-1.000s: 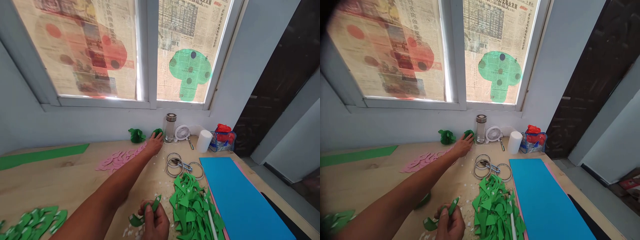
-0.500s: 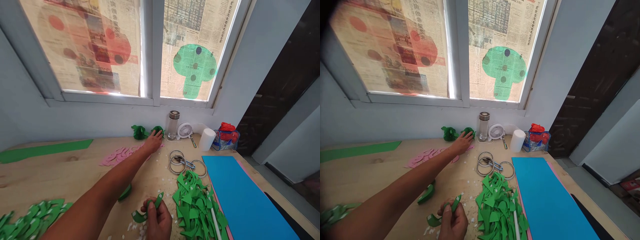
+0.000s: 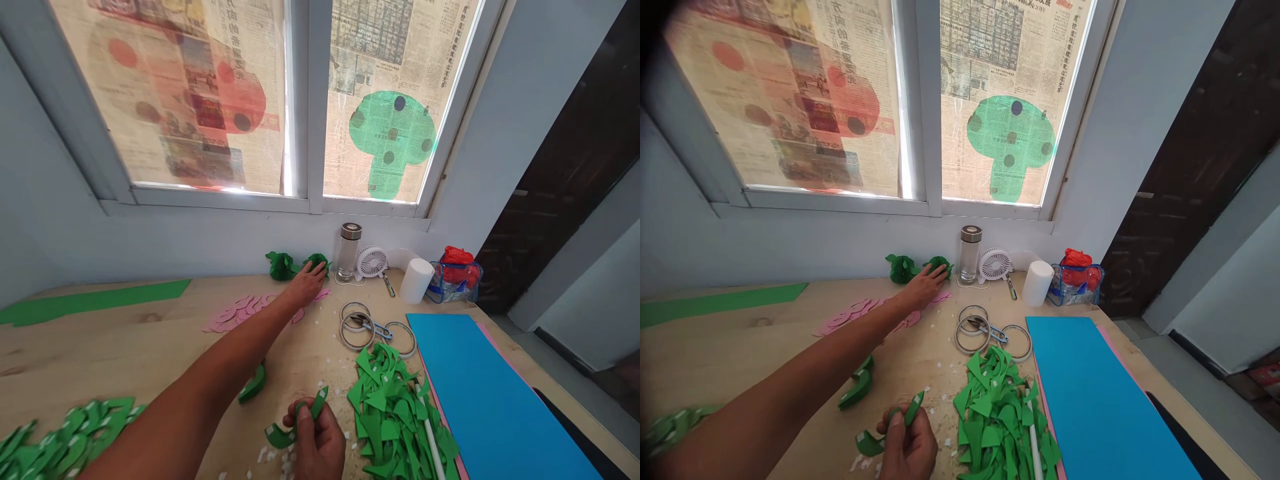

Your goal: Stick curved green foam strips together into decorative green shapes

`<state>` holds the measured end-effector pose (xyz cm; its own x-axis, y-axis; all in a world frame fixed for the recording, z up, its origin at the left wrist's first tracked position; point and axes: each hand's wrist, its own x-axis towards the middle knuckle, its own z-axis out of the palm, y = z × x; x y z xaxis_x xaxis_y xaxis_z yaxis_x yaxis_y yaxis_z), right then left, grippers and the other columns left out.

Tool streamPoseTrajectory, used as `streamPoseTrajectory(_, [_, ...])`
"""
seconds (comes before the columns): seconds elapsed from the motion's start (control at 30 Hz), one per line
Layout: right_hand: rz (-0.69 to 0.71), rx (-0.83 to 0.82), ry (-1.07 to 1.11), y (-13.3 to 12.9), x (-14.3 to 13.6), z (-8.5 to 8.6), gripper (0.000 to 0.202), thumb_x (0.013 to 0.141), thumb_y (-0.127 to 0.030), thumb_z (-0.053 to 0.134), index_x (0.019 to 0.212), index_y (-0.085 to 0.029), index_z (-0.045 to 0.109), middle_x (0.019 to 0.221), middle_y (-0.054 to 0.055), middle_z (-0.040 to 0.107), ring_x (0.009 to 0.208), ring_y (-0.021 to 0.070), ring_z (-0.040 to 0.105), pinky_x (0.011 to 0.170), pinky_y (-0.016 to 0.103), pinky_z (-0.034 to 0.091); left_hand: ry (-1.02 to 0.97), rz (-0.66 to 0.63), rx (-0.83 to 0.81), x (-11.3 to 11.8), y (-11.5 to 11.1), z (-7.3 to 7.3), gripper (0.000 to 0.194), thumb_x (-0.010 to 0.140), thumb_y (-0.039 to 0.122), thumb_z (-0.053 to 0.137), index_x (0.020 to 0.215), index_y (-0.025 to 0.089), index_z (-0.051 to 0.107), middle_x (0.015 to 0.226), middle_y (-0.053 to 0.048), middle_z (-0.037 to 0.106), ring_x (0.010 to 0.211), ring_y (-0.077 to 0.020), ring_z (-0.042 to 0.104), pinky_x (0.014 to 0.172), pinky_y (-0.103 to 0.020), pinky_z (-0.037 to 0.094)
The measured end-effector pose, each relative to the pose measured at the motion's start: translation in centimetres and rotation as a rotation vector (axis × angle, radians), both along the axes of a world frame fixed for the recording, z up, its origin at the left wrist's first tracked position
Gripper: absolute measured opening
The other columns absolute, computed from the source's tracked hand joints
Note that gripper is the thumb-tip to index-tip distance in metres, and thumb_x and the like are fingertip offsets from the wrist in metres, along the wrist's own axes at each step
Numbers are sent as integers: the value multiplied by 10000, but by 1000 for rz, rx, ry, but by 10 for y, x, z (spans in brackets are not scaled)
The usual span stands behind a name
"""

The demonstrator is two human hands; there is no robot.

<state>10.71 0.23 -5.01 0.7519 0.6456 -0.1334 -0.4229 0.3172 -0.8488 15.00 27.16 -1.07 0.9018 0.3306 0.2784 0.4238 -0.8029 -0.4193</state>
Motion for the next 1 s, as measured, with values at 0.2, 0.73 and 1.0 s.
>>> streamPoseTrajectory(0.2, [11,-24,-6,0,1,-1,418,674,-554,667,643,-138,649,608,29,637,547,128,569,542,223,488,5,-3,5,-3,-2,0,326,732,80,523,1002,160,687,1299,-126,550,1320,-279,342,1053,-475,276])
streamPoseTrajectory(0.73, [-1,-29,-16,-1,1,3,426,659,-559,676,621,-136,650,593,42,644,542,145,583,528,236,485,-18,-18,-39,-9,-12,0,310,753,73,516,987,168,696,1219,-136,601,1309,-290,359,1069,-504,246])
streamPoseTrajectory(1.0, [35,-18,-50,-4,2,3,426,681,-552,659,669,-126,653,646,42,644,557,130,567,548,230,486,-17,-22,-50,-21,-29,11,317,745,54,517,1015,112,672,1238,-163,584,1307,-284,363,1056,-482,282])
